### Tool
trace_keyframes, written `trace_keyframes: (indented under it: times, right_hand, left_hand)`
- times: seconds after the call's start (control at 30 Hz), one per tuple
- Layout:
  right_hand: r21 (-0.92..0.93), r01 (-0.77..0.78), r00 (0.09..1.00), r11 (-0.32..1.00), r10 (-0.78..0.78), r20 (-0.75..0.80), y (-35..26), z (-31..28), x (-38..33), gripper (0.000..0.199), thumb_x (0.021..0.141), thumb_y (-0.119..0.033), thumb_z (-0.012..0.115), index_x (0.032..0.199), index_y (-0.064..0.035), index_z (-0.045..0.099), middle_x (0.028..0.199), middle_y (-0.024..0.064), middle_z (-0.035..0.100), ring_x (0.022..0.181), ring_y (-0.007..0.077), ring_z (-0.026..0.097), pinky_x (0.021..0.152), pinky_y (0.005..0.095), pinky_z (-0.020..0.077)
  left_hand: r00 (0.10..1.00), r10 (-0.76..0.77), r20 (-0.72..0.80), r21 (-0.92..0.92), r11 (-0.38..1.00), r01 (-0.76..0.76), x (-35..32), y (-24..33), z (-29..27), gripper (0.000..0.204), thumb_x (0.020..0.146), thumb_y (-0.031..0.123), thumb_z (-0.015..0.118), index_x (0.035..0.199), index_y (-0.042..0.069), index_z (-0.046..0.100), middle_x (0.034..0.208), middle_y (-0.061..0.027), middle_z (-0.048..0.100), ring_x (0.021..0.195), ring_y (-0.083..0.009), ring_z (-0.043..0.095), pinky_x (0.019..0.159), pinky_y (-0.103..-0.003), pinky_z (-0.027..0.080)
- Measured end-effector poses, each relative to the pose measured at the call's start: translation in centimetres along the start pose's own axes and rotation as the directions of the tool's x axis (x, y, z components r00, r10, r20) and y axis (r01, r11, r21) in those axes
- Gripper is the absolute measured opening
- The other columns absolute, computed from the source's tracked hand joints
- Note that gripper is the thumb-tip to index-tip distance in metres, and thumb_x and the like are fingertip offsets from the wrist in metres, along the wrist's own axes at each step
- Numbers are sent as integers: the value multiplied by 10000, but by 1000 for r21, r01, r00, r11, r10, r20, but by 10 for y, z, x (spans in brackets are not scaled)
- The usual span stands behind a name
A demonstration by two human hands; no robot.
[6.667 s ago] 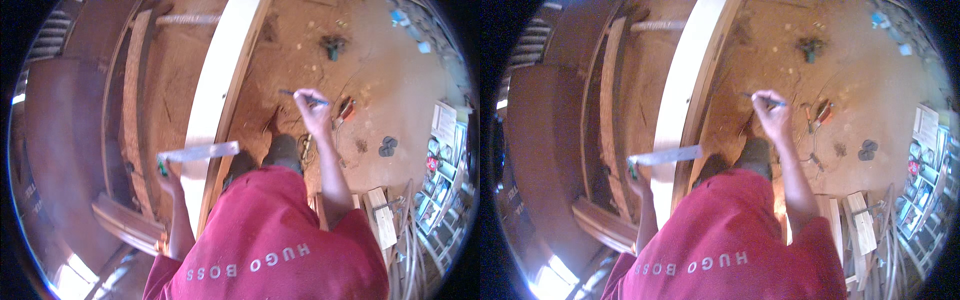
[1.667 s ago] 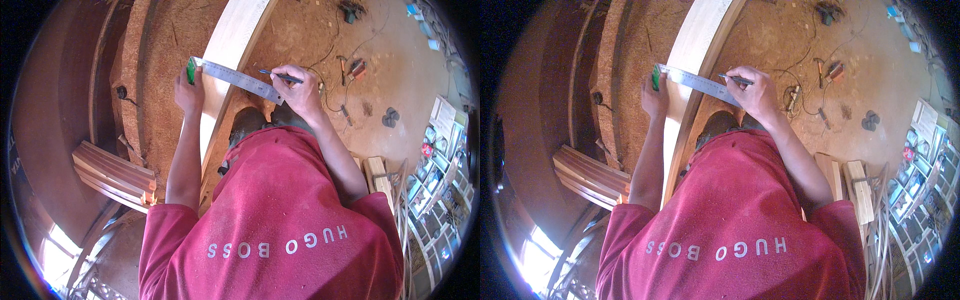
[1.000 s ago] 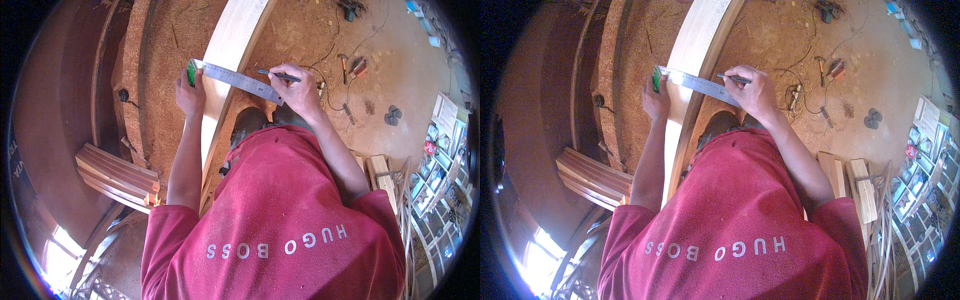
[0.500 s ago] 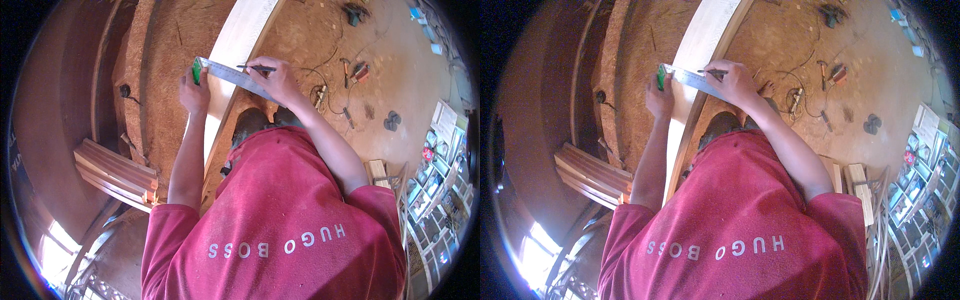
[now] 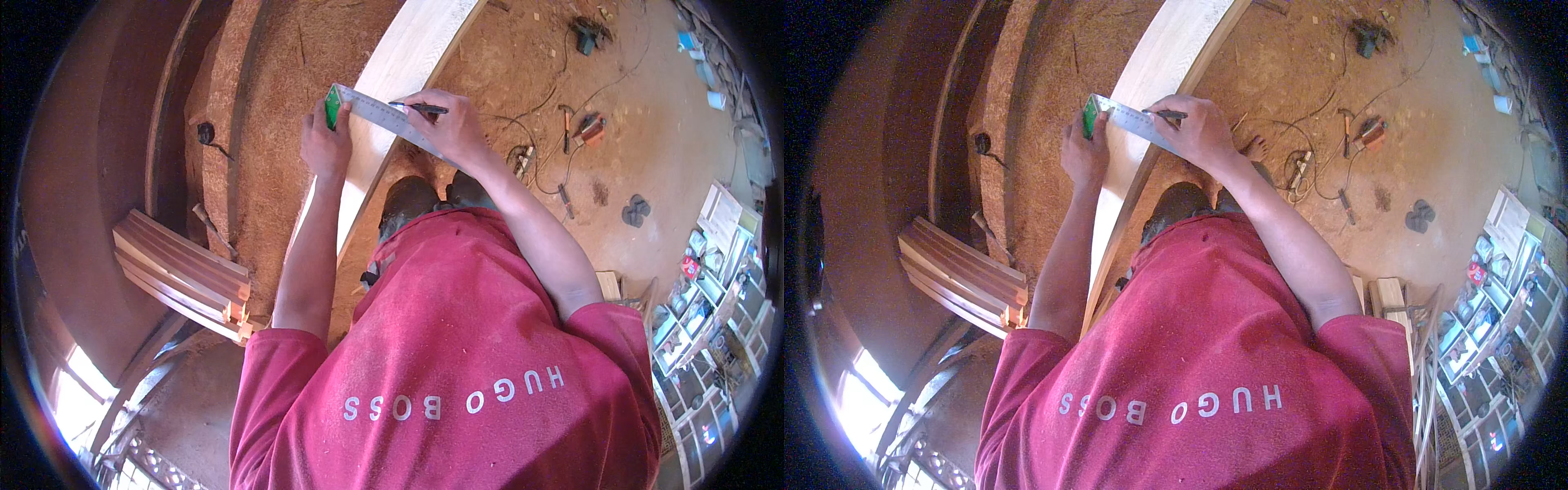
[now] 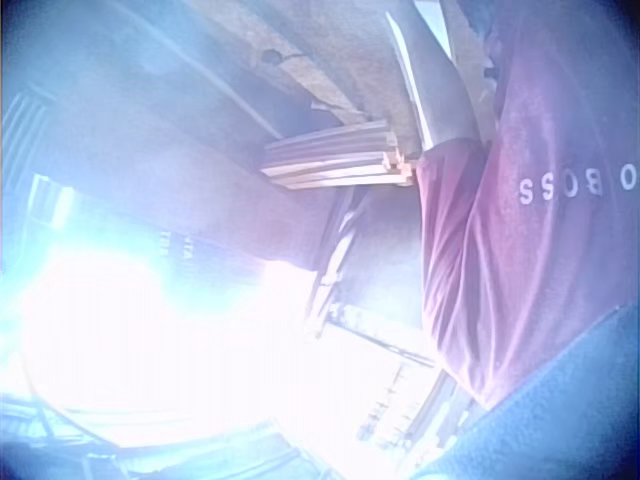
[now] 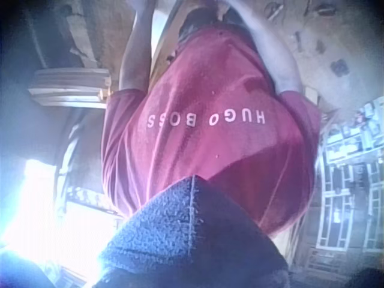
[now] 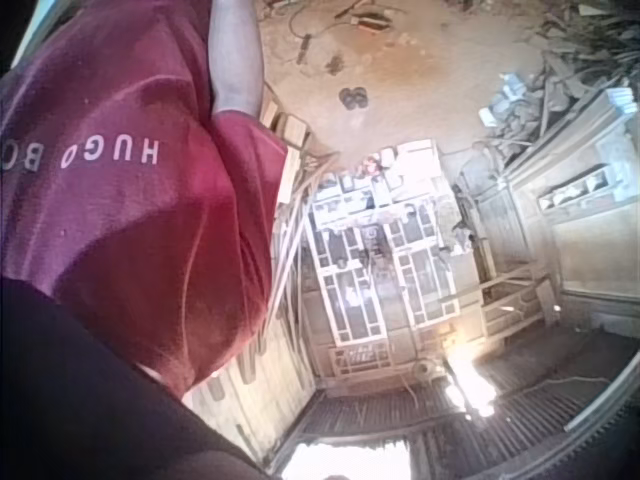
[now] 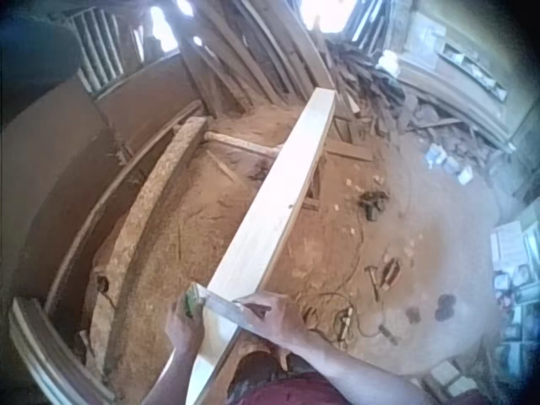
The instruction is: The person uses a square and a pen to mark lines on a wooden beam, moving the tool to different positions along the wood.
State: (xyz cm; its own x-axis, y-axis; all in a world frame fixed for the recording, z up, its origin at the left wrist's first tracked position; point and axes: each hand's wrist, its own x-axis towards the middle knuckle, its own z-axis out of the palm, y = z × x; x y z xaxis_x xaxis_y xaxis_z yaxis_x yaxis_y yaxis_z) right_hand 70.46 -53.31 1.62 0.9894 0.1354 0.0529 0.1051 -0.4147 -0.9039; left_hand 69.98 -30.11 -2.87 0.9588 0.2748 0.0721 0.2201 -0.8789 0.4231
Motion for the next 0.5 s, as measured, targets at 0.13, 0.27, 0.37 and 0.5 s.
trace_keyframes:
  times: [0.13,0.27,0.37,0.5]
  right_hand:
    - [0,-21,1000,1000,21,16,-3,1,1,171,911,-229,731,993,-85,773,988,135,761,918,325,740,820,397,580]
    - [-19,-36,998,999,36,48,-6,1,3,171,920,-231,727,997,-84,768,996,140,757,921,325,738,800,404,580]
    - [-81,14,998,997,-9,70,-5,0,4,212,949,-193,716,1092,-44,766,1020,138,763,911,250,755,789,345,590]
    - [-63,25,998,998,-21,63,-5,2,2,182,944,-185,715,1057,-52,768,1018,127,763,922,272,752,788,359,588]
  left_hand:
    - [999,24,-35,23,999,-23,1,-6,5,609,972,589,596,1330,99,648,1158,-206,671,1026,-409,685,833,-520,553]
    - [995,48,-83,56,997,-44,0,-8,8,575,950,579,633,1278,109,673,1052,-179,674,932,-384,692,743,-502,556]
    - [996,54,-70,37,998,-52,1,-9,8,577,954,582,625,1288,113,668,1044,-180,672,933,-386,691,736,-507,556]
    - [995,56,-80,37,998,-53,1,-5,7,565,960,571,625,1288,113,665,1039,-185,671,926,-394,690,729,-505,556]
